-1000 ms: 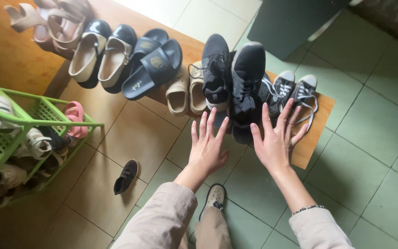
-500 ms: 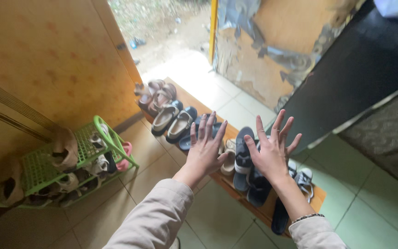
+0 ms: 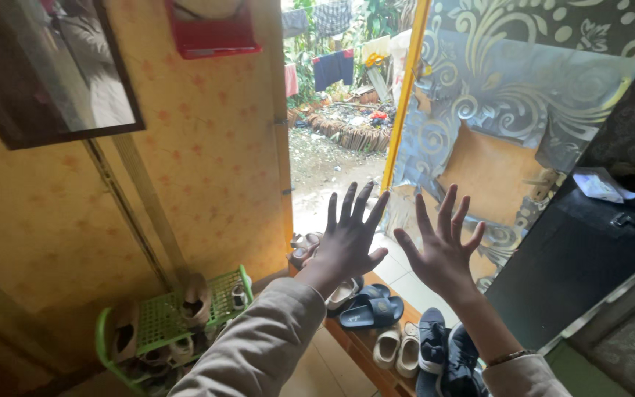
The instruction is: The person organizes a collection of shoes by picking them up from a green plastic shoe rack and placing them on a wooden bench. They handle various types of footwear, including sandals, sneakers, and slip-ons, arranging them in a row.
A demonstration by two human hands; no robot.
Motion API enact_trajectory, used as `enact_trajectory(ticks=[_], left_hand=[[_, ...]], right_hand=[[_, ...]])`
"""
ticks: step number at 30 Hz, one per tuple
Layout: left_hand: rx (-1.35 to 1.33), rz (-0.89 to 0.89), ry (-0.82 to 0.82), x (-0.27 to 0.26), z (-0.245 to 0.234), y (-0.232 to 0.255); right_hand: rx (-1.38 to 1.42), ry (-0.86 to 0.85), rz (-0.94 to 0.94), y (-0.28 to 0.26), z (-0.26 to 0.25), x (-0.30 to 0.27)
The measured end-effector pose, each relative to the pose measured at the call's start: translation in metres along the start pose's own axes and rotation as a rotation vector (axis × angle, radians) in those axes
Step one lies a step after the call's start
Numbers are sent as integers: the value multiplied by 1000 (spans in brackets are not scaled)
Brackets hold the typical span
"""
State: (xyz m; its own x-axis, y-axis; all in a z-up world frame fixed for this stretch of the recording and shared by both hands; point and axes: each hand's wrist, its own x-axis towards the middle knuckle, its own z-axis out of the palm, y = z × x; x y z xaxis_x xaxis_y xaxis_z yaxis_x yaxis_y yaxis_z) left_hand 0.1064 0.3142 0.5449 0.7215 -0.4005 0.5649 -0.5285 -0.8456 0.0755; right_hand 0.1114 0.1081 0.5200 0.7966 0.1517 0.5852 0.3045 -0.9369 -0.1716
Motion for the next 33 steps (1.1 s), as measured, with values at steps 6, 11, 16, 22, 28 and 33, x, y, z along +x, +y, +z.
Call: enact_trajectory(ticks=[6,11,16,22,28,33], left_hand=[[-3,7,61,-70,-85,-40],[-37,-73,-52,-168,-140,-86],[8,-154,-142,-249,-172,-137],[1,-273,-181,-311,-169,-177],[-24,-371,-173,-353,-152,-208],[-14,-501,-171,-381,-134,-244]], right_hand=[[50,8,-40,-107,-14,-5],[176,-97,-72,-211,-1,-45],[226,-214,-100,-280,9,-77],[232,-326,-122,-324,27,-84],[264,-390,-143,-344,73,-78],[326,-432,-128,-344,130,-78]])
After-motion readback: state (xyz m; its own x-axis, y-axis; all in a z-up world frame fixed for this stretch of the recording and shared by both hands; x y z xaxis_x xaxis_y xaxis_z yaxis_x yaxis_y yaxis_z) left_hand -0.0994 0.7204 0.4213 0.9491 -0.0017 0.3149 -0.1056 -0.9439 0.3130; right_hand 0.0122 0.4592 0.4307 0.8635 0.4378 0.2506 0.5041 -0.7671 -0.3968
